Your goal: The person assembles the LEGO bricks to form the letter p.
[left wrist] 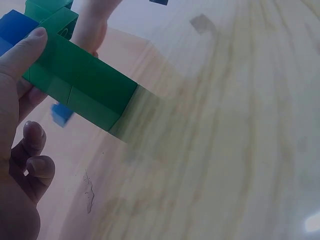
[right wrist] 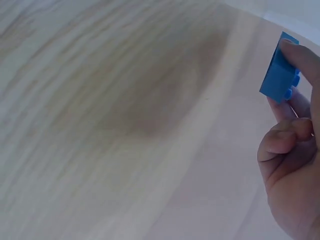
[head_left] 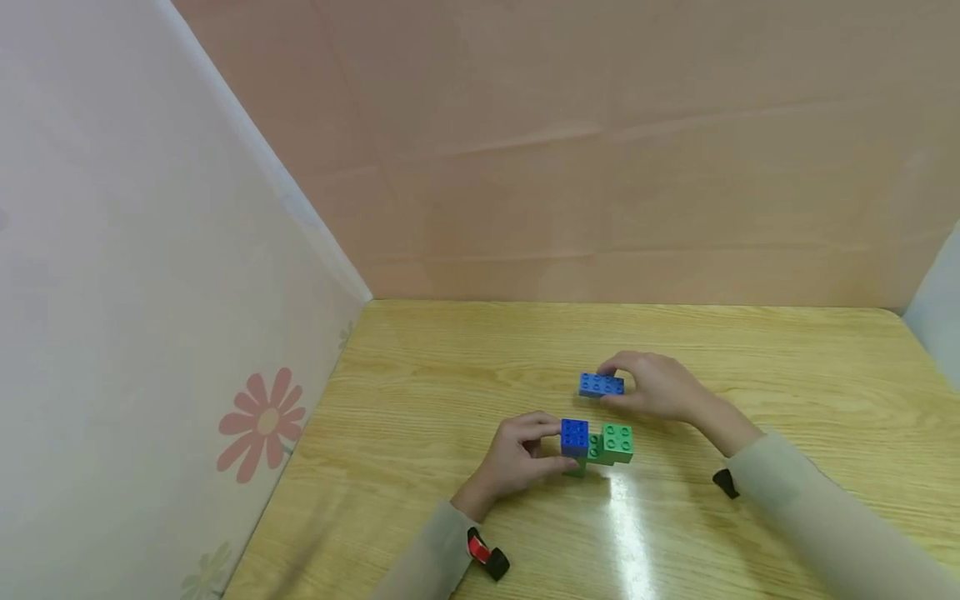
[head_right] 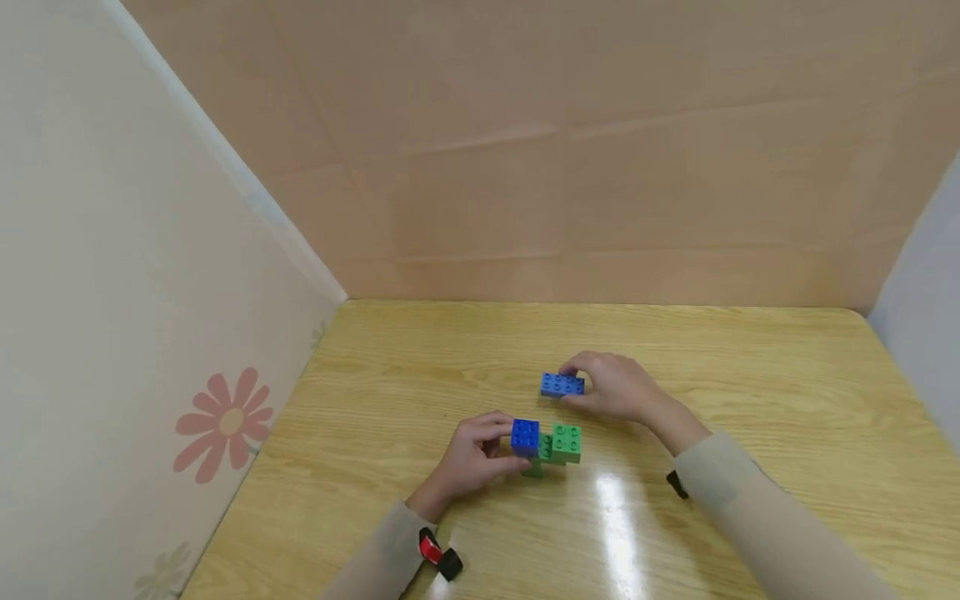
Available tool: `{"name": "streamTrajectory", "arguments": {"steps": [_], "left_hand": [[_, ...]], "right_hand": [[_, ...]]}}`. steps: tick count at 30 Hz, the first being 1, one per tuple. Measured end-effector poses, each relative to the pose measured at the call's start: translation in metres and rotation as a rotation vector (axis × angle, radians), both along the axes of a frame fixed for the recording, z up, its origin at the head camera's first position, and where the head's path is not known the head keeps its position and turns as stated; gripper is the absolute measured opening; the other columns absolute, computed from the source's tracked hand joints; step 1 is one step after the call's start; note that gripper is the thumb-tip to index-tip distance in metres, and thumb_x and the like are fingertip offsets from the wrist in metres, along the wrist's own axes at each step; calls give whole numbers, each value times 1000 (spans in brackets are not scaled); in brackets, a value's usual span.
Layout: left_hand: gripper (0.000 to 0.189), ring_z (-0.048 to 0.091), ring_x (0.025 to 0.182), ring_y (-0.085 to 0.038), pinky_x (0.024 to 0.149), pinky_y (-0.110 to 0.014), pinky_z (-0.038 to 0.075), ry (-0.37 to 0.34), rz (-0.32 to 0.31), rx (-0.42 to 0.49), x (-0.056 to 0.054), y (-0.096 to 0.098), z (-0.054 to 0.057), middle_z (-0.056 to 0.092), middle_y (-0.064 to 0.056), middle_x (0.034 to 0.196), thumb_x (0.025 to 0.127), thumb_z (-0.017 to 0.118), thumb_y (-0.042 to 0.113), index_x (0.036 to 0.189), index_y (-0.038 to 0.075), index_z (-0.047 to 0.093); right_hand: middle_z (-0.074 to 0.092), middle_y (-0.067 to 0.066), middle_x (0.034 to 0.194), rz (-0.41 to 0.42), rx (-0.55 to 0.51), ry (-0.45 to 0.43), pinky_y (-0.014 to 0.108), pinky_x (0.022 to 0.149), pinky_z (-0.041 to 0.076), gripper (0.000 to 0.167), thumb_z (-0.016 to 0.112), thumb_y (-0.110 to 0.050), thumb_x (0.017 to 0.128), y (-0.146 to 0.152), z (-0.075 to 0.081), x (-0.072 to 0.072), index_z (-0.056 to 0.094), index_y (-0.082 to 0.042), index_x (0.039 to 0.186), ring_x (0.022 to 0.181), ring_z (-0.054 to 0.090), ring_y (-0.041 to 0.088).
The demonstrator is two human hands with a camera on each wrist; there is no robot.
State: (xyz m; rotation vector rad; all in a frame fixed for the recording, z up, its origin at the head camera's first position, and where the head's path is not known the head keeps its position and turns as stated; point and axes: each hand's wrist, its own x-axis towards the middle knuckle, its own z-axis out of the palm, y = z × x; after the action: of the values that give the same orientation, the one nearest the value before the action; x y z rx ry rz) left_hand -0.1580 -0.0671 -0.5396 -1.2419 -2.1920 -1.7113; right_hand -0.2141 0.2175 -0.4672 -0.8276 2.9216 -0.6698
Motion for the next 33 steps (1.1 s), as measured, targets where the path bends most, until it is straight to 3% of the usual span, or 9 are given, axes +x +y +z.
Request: {"name": "streamTrajectory", "arguments": {"steps": [6, 9, 20, 27, 33], "left_hand": [[37, 52, 64, -17, 55, -19, 43, -7, 5, -9, 2, 0, 2, 73, 2, 108, 84, 88, 8, 120, 6, 77], [38, 52, 63, -18, 55, -19, 43, -4, -1, -6, 2, 0, 2, 73, 1, 109, 84, 88, 7, 120, 5, 77], [39, 51, 64, -14, 54, -19, 42, -3, -10, 2, 0, -1, 0, 73, 1, 108, 84, 88, 7, 120, 5, 77], [38, 49, 63, -7, 54, -18, 42, 9, -14, 6, 1, -1, 0, 73, 0, 109, 83, 89, 6, 119, 4, 77], [39, 49, 62, -8, 53, -18, 42, 16, -21, 12, 1, 0, 1, 73, -1, 110, 83, 88, 4, 119, 2, 76]], "right_hand": [[73, -1, 114, 3, -60, 59, 54, 87, 55, 39, 85, -35, 89, 0, 16, 11, 74, -15, 120, 102, 70, 25], [73, -5, 110, 19, -84, 108, 49, 83, 57, 39, 86, -36, 87, -1, 24, 19, 73, -17, 119, 97, 69, 17], [71, -10, 110, 144, -178, 265, 37, 75, 59, 37, 87, -31, 85, -16, 56, 54, 73, -18, 116, 92, 69, 6], [72, -13, 108, 206, -215, 338, 32, 73, 59, 39, 90, -29, 81, -21, 61, 66, 73, -18, 114, 91, 68, 3], [72, -12, 108, 251, -240, 370, 32, 73, 60, 39, 90, -30, 82, -24, 63, 74, 72, -18, 114, 91, 70, 5]]}}
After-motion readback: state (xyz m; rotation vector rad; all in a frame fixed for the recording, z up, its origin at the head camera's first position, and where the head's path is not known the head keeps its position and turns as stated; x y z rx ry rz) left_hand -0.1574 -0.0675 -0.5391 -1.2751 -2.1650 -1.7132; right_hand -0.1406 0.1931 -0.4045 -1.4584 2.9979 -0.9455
